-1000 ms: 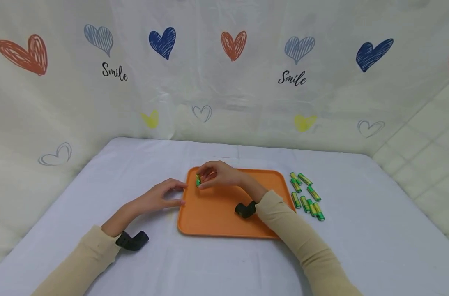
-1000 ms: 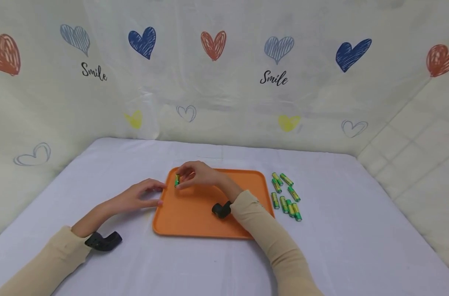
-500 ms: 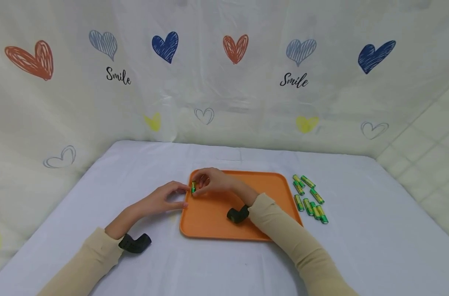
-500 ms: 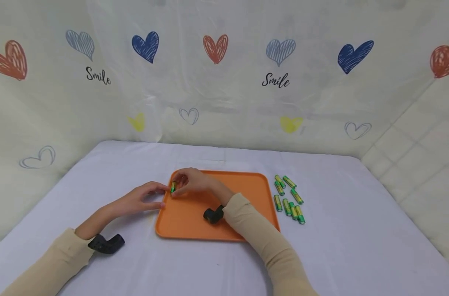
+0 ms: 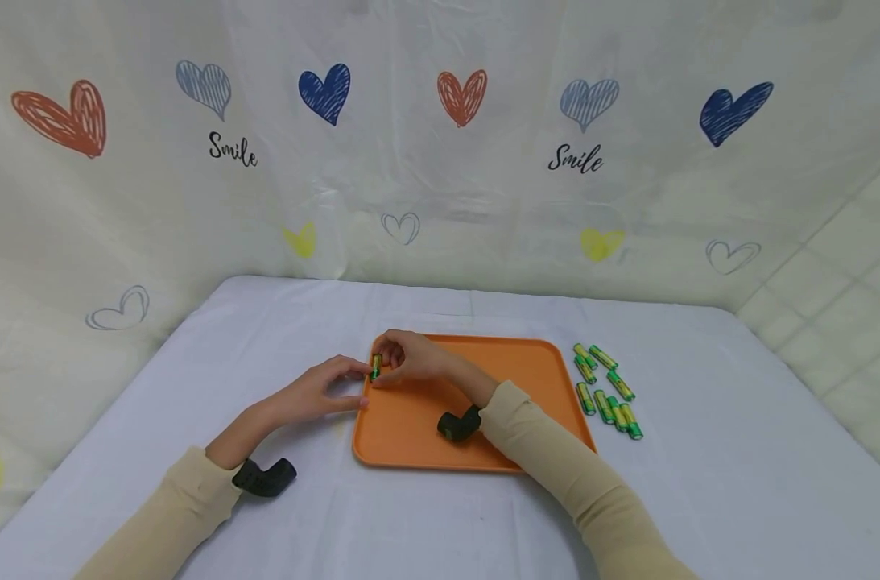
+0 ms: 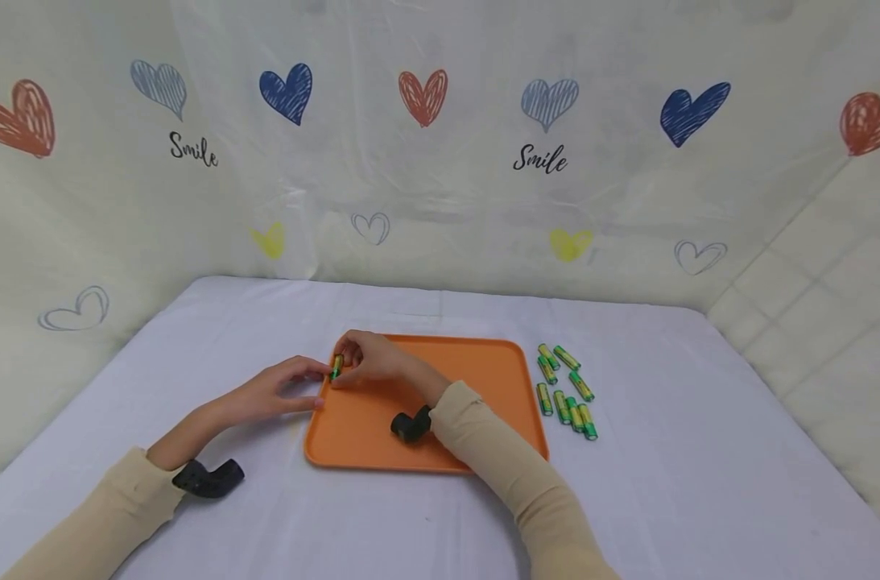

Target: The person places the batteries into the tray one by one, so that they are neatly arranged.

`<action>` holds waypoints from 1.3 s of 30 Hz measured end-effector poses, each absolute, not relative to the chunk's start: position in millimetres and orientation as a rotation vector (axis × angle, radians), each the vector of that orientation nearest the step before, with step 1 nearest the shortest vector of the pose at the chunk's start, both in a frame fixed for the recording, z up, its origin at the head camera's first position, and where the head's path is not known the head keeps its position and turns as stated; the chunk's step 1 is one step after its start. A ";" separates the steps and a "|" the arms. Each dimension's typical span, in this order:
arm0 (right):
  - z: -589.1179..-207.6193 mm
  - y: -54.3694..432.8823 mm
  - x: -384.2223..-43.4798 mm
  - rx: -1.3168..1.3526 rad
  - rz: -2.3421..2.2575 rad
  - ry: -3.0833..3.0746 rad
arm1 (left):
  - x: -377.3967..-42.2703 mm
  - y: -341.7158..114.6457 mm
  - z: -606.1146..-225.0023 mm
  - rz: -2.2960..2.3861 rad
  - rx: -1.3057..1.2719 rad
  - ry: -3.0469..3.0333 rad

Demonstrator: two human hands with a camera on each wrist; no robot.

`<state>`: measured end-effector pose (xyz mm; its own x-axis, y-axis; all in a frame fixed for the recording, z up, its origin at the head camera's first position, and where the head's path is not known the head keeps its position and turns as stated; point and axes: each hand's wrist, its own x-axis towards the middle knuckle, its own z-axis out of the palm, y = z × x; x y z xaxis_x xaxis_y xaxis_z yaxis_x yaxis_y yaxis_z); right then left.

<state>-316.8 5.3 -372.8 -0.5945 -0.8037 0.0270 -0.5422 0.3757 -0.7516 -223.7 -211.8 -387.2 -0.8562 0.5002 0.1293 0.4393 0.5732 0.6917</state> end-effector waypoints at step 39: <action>-368.7 27.3 -311.6 -1.061 -1.160 2.204 | -227.7 -211.7 -389.7 1.162 0.755 2.705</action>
